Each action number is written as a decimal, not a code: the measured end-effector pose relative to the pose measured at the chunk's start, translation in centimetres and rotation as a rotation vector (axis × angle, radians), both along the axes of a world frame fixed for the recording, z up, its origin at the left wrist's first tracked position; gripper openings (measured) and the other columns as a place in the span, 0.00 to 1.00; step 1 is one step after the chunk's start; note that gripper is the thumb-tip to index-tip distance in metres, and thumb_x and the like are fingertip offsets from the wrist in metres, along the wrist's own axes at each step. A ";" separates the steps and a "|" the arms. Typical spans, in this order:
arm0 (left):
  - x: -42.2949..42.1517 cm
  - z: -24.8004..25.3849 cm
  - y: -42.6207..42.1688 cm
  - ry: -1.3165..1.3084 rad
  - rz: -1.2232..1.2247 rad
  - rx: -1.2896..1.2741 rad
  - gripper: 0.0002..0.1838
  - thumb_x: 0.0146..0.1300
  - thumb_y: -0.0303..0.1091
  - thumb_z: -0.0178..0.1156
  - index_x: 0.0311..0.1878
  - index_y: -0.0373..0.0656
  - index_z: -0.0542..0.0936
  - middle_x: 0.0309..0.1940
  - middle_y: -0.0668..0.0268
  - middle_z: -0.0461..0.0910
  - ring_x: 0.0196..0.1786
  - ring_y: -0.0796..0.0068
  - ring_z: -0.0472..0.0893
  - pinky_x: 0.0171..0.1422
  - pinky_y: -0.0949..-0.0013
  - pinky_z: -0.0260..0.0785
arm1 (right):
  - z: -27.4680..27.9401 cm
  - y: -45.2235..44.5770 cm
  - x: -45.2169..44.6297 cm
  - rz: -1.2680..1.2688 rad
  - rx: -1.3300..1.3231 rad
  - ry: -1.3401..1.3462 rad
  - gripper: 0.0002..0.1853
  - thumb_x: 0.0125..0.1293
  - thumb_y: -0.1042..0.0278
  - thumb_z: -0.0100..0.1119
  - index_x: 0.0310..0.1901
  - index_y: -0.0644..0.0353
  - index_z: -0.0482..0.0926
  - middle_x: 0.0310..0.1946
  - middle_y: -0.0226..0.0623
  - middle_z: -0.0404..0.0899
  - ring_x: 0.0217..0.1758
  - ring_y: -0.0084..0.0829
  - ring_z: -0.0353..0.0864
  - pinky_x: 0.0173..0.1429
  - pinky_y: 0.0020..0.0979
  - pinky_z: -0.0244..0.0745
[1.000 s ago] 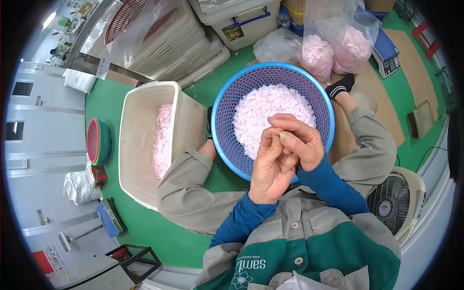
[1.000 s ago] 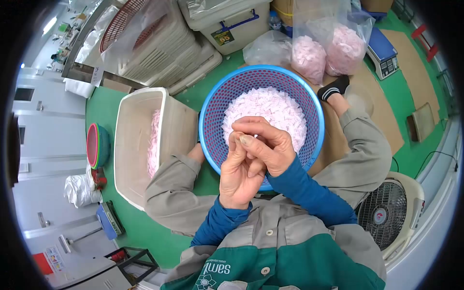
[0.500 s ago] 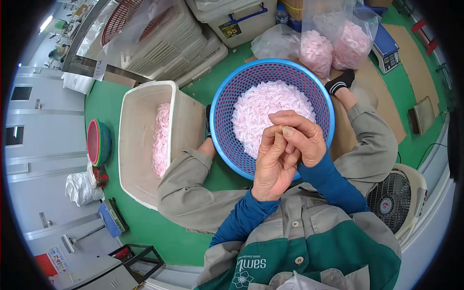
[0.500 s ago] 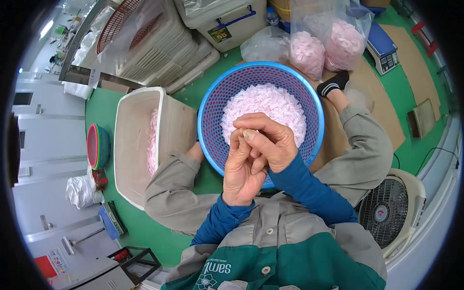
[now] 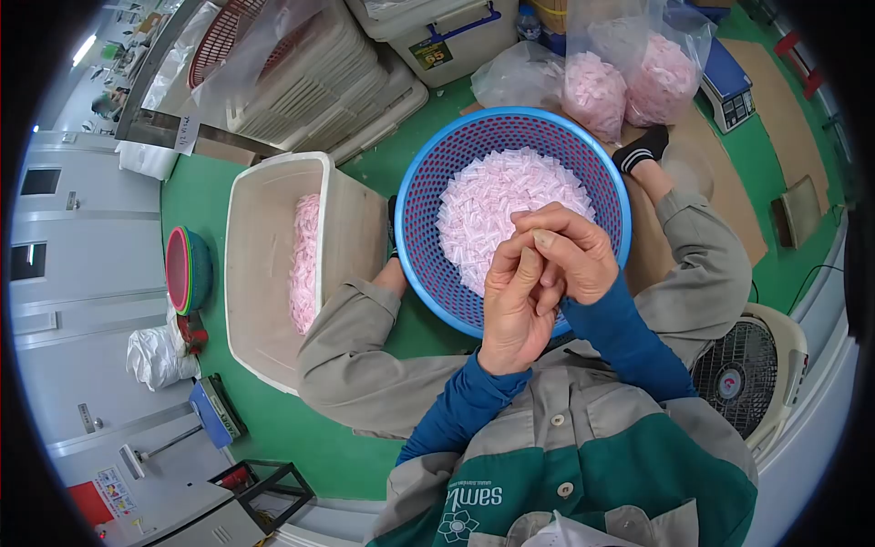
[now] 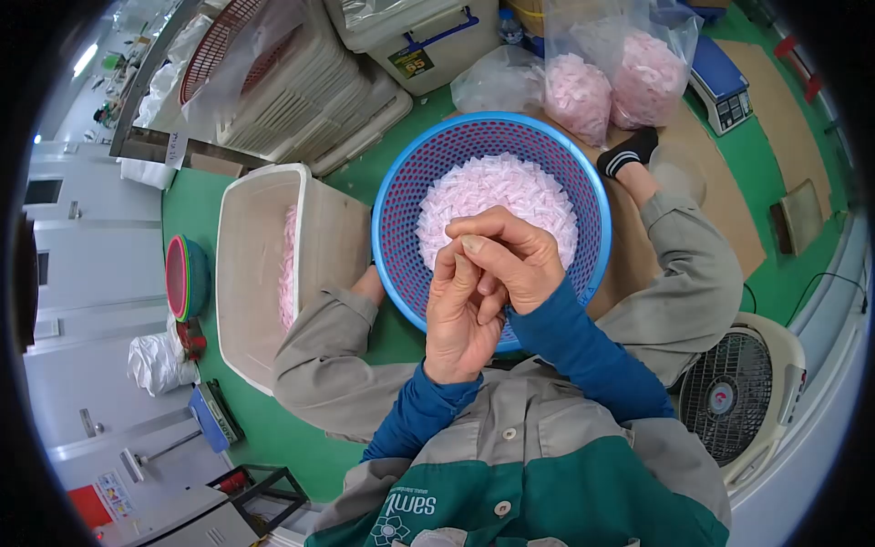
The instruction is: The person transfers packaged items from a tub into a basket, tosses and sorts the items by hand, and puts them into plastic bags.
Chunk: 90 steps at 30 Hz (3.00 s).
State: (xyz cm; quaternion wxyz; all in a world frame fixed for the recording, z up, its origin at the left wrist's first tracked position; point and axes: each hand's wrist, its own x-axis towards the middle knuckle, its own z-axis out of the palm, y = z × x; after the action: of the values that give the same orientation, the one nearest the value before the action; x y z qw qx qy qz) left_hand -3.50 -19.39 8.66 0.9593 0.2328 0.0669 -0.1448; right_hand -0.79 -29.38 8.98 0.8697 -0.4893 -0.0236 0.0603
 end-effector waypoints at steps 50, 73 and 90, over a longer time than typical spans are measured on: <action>1.1 0.9 3.1 -0.014 -0.094 0.448 0.10 0.65 0.29 0.53 0.47 0.37 0.77 0.28 0.71 0.71 0.25 0.88 0.62 0.24 0.83 0.52 | -0.7 -2.1 1.3 -0.305 -0.327 -0.245 0.07 0.62 0.79 0.53 0.41 0.66 0.79 0.38 0.36 0.77 0.41 0.24 0.75 0.47 0.24 0.69; -4.3 1.5 32.8 -0.375 -0.699 2.451 0.27 0.50 0.53 0.62 0.46 0.42 0.77 0.47 0.52 0.72 0.49 0.50 0.73 0.49 0.52 0.68 | -18.8 -36.3 2.8 0.433 -2.189 0.223 0.22 0.50 0.46 0.52 0.26 0.60 0.80 0.29 0.49 0.80 0.35 0.46 0.80 0.42 0.41 0.75; 3.4 24.6 9.5 -1.204 0.032 0.955 0.14 0.48 0.18 0.50 0.41 0.34 0.71 0.43 0.53 0.70 0.46 0.62 0.73 0.54 0.66 0.65 | -16.5 -32.3 3.3 0.256 -2.188 0.329 0.16 0.51 0.55 0.56 0.35 0.57 0.81 0.35 0.44 0.81 0.40 0.43 0.80 0.47 0.41 0.75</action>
State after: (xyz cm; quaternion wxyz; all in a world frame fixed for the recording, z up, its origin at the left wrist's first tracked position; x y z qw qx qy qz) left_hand -0.13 -9.90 33.24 0.6275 0.6596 -0.4085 0.0653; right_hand 2.56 -61.63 -7.55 -0.0507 -0.9721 0.1076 0.2020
